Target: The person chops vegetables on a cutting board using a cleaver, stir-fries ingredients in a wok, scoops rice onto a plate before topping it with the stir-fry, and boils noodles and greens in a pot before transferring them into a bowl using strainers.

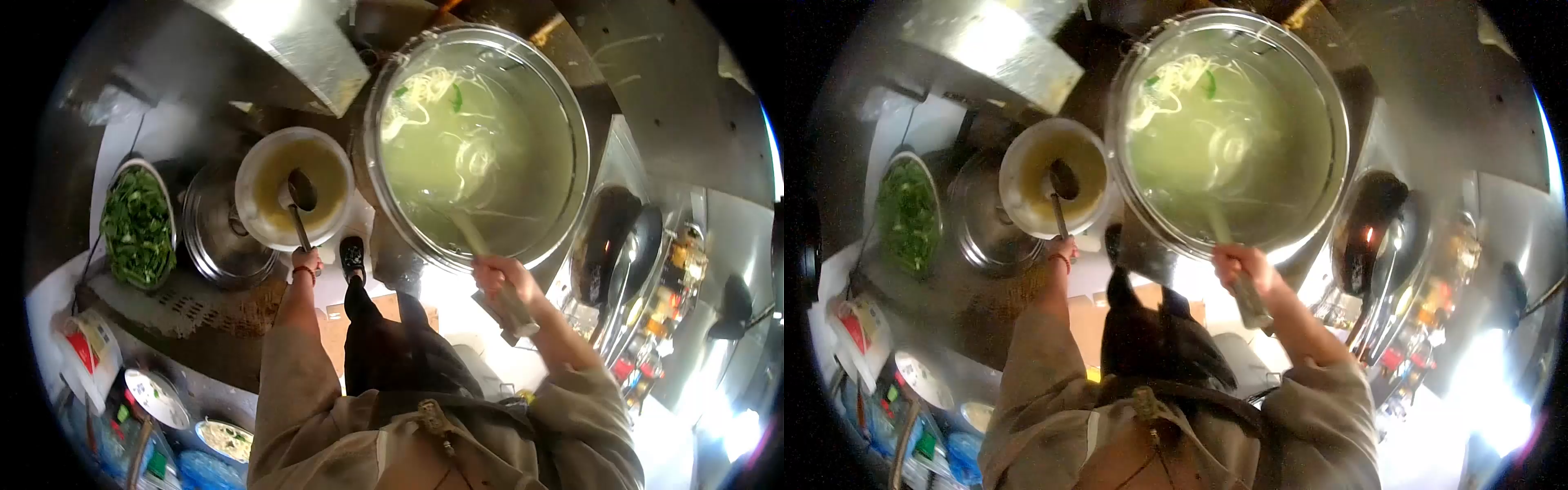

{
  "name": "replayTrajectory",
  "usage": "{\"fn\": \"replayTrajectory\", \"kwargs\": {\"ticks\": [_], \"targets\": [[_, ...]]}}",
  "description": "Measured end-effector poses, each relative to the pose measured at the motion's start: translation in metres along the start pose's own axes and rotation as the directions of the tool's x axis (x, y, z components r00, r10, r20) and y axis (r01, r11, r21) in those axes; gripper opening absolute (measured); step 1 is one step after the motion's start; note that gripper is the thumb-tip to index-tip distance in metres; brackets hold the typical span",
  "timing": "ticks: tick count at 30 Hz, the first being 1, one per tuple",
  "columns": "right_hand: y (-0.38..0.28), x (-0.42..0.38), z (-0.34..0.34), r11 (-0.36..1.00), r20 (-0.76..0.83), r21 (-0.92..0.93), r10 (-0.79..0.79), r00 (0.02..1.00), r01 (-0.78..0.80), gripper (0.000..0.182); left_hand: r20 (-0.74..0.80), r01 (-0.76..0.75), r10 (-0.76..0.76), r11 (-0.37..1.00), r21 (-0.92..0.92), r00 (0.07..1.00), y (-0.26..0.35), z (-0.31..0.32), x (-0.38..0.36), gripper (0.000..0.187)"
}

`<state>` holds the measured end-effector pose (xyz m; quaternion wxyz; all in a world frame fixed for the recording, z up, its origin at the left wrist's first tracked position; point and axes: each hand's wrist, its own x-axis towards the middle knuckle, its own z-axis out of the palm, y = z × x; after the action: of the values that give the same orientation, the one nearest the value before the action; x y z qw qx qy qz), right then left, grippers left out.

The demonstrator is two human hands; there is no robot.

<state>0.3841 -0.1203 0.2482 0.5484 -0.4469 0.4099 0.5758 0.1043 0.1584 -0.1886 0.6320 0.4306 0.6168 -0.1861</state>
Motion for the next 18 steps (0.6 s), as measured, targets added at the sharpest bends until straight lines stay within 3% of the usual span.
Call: {"fn": "replayTrajectory", "kwargs": {"ticks": [1,2,3,4,5,6,7,8,9,10,11,13,14,15,17,18], "targets": [[0.008,0.026,-0.019,0.969,0.233,0.247,-0.061,0.971,0.001,0.024,0.176,0.097,-0.044,0.946,-0.310,0.983,-0.007,-0.001,0.017,0.016],[0.012,0.039,-0.016,0.936,0.151,0.331,-0.177,0.973,0.119,0.018,0.198,0.267,-0.185,0.768,-0.582,0.963,0.045,0.003,-0.048,0.022],[0.016,0.052,-0.012,0.884,0.066,0.399,-0.291,0.954,0.243,0.013,0.415,0.425,-0.143,0.517,-0.743,0.899,0.044,0.000,-0.048,0.022],[0.019,0.065,-0.008,0.816,-0.020,0.448,-0.398,0.917,0.364,0.010,0.588,0.580,-0.036,0.223,-0.784,0.808,0.036,-0.010,-0.050,0.023],[0.013,0.065,-0.013,0.755,0.065,0.604,-0.365,0.929,0.255,0.012,0.697,0.706,0.120,-0.079,-0.704,0.707,0.029,-0.021,-0.055,0.023],[0.007,0.065,-0.017,0.674,0.148,0.729,-0.328,0.933,0.121,0.017,0.667,0.628,0.128,0.243,-0.739,0.734,0.023,-0.030,-0.066,0.018],[-0.005,0.055,-0.032,0.598,0.385,0.789,-0.308,0.870,-0.137,0.022,0.635,0.589,0.080,0.297,-0.751,0.769,0.024,-0.037,-0.083,0.013],[-0.012,0.056,-0.059,0.777,0.271,0.623,-0.325,0.906,0.092,0.020,0.599,0.551,0.036,0.351,-0.757,0.800,0.030,-0.039,-0.109,0.008],[-0.018,0.043,-0.070,0.836,0.214,0.535,-0.276,0.937,0.124,0.017,0.562,0.515,-0.006,0.406,-0.755,0.827,0.032,-0.045,-0.128,0.005],[-0.023,0.030,-0.081,0.889,0.156,0.438,-0.224,0.962,0.136,0.015,0.504,0.430,0.031,0.478,-0.766,0.863,0.018,-0.055,-0.125,0.018],[-0.034,-0.001,-0.074,0.870,0.169,0.492,-0.071,0.983,-0.021,0.012,0.508,0.419,0.041,0.511,-0.751,0.860,0.012,-0.065,-0.137,0.022],[-0.048,-0.030,-0.095,0.995,-0.001,0.020,-0.097,0.995,0.097,0.016,0.517,0.393,0.076,0.560,-0.730,0.853,0.005,-0.078,-0.162,0.031],[-0.057,-0.054,-0.086,0.949,-0.177,-0.285,-0.188,0.966,0.133,0.016,0.491,0.319,0.103,0.642,-0.697,0.865,0.010,-0.080,-0.185,0.033],[-0.065,-0.073,-0.080,0.818,-0.308,-0.567,-0.320,0.896,0.097,0.017,0.496,0.304,0.124,0.655,-0.691,0.860,0.014,-0.083,-0.204,0.035],[-0.088,-0.079,-0.108,0.636,-0.364,-0.771,-0.410,0.836,-0.024,0.014,0.502,0.272,0.165,0.679,-0.682,0.849,0.018,-0.089,-0.236,0.039],[-0.098,-0.091,-0.108,0.536,-0.359,-0.841,-0.444,0.821,-0.077,0.011,0.439,0.219,0.144,0.706,-0.673,0.887,0.020,-0.088,-0.246,0.044]]}}
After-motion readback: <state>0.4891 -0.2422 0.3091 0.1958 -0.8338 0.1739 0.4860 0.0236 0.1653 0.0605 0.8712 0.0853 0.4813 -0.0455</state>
